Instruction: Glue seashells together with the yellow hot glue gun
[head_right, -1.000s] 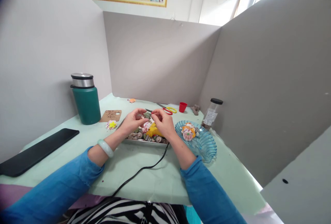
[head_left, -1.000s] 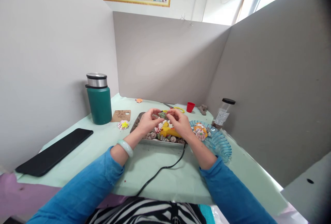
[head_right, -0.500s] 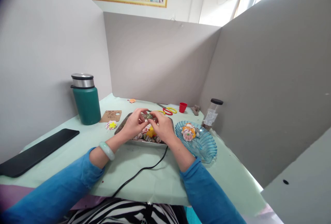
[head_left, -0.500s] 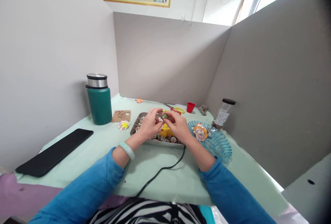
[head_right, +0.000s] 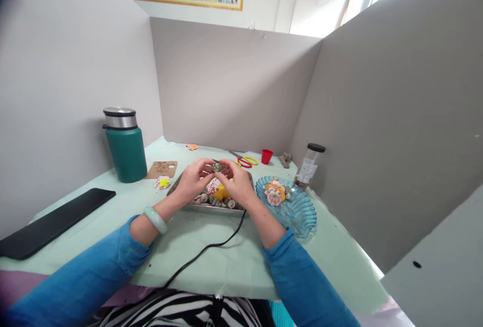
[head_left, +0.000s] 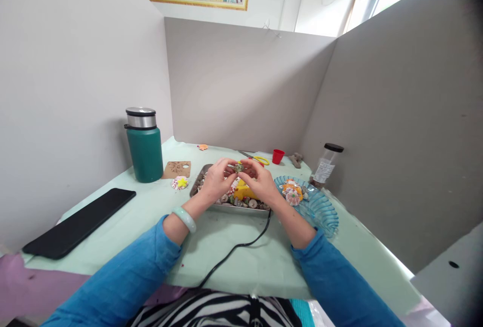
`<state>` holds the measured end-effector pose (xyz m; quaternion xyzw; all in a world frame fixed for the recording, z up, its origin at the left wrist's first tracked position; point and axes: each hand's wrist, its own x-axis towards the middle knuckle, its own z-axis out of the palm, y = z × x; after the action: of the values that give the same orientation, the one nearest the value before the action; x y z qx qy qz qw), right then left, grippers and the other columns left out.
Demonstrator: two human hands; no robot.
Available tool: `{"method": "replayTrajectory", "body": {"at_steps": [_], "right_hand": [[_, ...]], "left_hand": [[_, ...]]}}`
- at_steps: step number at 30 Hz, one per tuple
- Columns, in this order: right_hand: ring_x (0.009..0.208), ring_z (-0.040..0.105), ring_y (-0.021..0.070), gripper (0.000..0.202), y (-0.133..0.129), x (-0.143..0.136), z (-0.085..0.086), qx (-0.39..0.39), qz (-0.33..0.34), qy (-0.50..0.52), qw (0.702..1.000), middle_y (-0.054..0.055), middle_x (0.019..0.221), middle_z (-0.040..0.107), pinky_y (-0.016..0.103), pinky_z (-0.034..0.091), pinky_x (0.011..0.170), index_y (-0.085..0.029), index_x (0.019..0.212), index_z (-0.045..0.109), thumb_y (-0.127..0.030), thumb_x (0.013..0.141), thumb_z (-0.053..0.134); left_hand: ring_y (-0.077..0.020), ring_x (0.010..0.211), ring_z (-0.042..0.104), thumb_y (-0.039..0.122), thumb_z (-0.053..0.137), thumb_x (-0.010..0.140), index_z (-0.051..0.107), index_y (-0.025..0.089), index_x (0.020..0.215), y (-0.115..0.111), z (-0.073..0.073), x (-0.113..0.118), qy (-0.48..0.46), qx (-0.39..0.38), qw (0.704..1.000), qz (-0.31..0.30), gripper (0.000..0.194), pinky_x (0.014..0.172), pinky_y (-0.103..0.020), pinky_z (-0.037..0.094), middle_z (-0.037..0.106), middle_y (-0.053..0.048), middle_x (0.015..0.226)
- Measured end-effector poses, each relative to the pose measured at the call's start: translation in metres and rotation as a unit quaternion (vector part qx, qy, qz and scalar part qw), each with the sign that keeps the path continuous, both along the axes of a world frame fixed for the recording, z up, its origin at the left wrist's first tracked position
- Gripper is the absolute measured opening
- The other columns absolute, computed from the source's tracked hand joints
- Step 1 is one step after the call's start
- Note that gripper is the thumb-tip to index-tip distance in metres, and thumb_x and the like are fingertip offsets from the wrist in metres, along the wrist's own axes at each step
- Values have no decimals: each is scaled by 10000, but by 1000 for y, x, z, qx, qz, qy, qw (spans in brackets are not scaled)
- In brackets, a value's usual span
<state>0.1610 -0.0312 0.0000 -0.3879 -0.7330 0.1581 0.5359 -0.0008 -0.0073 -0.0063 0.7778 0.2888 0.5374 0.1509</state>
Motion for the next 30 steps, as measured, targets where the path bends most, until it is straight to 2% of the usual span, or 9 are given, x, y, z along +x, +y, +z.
{"method": "replayTrajectory", "body": {"at_steps": [5, 10, 13, 18, 25, 30], "right_hand": [[785, 642, 165, 341, 0, -1, -1, 7, -11, 12, 1000, 70, 1001, 650, 316, 523, 709, -194, 1120, 535, -276, 797, 606], [772, 626, 160, 346, 1, 1, -3, 44, -13, -23, 999, 73, 1029, 638, 316, 522, 713, -200, 1150, 522, -251, 813, 583], [776, 612, 166, 341, -1, 2, -3, 76, -18, -71, 994, 78, 1044, 631, 330, 514, 743, -200, 1162, 521, -218, 823, 554], [896, 600, 190, 377, -2, 4, -4, 123, -12, -138, 983, 90, 1094, 614, 352, 490, 823, -194, 1189, 509, -142, 816, 507], [903, 601, 194, 418, -1, 4, -6, 128, -7, -152, 980, 95, 1117, 609, 360, 490, 829, -203, 1209, 498, -120, 800, 492], [894, 604, 195, 430, -1, 5, -5, 124, -6, -150, 981, 93, 1118, 615, 364, 490, 824, -206, 1216, 497, -119, 795, 489]], "left_hand": [[-131, 784, 626, 178, 552, 801, 557, 176, 1026, -3, 3, 1, -8, -22, 999, -28, 225, 712, -268, 528, 580, -81, 1057], [-147, 823, 633, 230, 552, 814, 577, 163, 1011, 0, 3, 0, -48, -77, 993, -70, 209, 714, -273, 526, 597, -95, 1086], [-153, 799, 639, 322, 571, 818, 588, 152, 969, 3, 2, 0, -77, -132, 984, -92, 228, 685, -271, 530, 628, -88, 1027], [-155, 740, 643, 409, 622, 778, 595, 133, 913, 6, 2, -1, -102, -216, 964, -117, 309, 681, -299, 543, 658, -67, 877], [-142, 698, 632, 407, 718, 688, 607, 123, 818, 1, 9, -2, -145, -304, 928, -159, 331, 693, -320, 555, 651, -51, 826], [-136, 686, 630, 383, 732, 682, 606, 122, 808, -1, 10, -1, -158, -321, 919, -167, 316, 681, -311, 559, 643, -39, 797]]}}
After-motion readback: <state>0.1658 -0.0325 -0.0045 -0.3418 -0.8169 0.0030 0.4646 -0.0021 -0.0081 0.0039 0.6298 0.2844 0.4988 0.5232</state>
